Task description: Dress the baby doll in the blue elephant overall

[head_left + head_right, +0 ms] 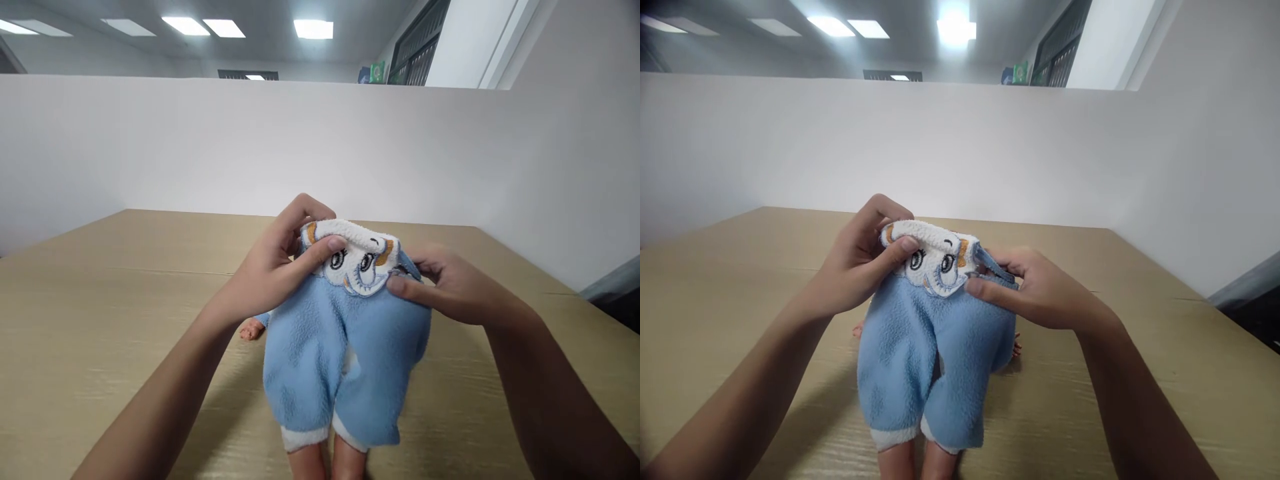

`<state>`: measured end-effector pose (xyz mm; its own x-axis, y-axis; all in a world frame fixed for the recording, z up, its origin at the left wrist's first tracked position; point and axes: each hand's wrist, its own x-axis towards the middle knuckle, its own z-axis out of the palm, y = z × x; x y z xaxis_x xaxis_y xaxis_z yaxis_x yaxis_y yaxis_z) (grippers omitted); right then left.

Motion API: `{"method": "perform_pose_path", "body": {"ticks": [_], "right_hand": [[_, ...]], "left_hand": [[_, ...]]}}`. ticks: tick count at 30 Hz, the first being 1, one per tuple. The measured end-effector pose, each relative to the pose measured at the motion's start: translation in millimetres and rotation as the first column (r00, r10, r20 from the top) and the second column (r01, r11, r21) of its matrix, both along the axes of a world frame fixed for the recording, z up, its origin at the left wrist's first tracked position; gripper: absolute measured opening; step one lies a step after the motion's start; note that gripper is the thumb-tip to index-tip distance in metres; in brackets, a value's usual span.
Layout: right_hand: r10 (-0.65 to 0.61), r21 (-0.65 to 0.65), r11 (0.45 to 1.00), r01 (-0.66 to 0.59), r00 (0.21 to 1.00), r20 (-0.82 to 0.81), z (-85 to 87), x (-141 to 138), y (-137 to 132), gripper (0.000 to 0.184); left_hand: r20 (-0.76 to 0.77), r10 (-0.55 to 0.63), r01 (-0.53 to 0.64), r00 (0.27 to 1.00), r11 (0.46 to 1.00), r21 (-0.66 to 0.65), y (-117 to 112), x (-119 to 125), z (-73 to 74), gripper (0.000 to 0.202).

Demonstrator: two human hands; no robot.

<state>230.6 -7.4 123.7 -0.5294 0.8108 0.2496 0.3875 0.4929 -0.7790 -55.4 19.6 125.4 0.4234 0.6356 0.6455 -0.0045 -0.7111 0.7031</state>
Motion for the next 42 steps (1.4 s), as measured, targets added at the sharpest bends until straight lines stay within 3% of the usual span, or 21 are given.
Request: {"method": "perform_pose_path", "body": {"ticks": [2, 5, 8, 13, 20, 25, 30, 36, 40, 42], "right_hand": [[-0.023, 0.003, 1.000, 0.024, 0.994, -0.104, -1.5, 2.0, -2.0, 0.032], [-0.084, 0.013, 0.996, 0.089, 0.968, -0.238, -1.2, -0.7, -8.3, 0.037], [-0.111, 0.062, 0.991, 0.121, 0.983, -0.147, 0.6, -2.5, -7.8, 0.037], [-0.144, 0.168, 0.978, 0.126, 0.985, 0.098, 1.7, 8.4, 7.3, 0.039], [0.087, -0.043, 0.996, -0.084, 0.992, 0.094, -2.4, 11.5, 5.8, 0.065], [0.350, -0.245, 0.916, -0.318, 0.932, 0.097, -13.4, -11.4, 2.5, 0.041], [0.408, -0.263, 0.881, -0.394, 0.913, -0.001, -17.9, -12.4, 0.4, 0.051], [0.486, -0.252, 0.831, -0.496, 0.868, -0.105, -8.0, -21.8, -10.7, 0.031], [0.606, -0.301, 0.739, -0.602, 0.790, -0.091, -14.9, -37.1, -7.7, 0.044], [0.585, -0.246, 0.770, -0.588, 0.806, -0.097, -20.6, -38.4, -4.3, 0.047]], "left_hand": [[-0.076, -0.020, 0.015, 0.997, 0.998, -0.065, 1.6, -4.8, 1.9, 0.023], [-0.312, -0.187, 0.125, 0.931, 0.970, -0.209, 5.6, -15.6, 5.3, 0.032], [-0.435, -0.314, 0.218, 0.844, 0.941, -0.257, 9.1, -23.7, 6.7, 0.035], [-0.390, -0.299, 0.249, 0.871, 0.953, -0.175, 9.1, -23.0, 7.5, 0.038], [-0.223, -0.205, 0.195, 0.953, 0.978, -0.069, 8.8, -12.1, 1.4, 0.019], [-0.109, -0.167, 0.163, 0.980, 0.986, -0.044, -2.6, 9.9, -9.3, 0.023], [-0.197, -0.229, 0.191, 0.953, 0.962, -0.197, -2.4, 2.5, -2.6, 0.026], [-0.210, -0.427, 0.353, 0.879, 0.881, -0.314, 9.2, -24.3, 5.7, 0.029], [-0.174, -0.430, 0.342, 0.886, 0.859, -0.380, 9.0, -24.2, 4.9, 0.034], [-0.241, -0.432, 0.331, 0.869, 0.870, -0.366, 7.3, -23.6, 6.1, 0.039]]}}
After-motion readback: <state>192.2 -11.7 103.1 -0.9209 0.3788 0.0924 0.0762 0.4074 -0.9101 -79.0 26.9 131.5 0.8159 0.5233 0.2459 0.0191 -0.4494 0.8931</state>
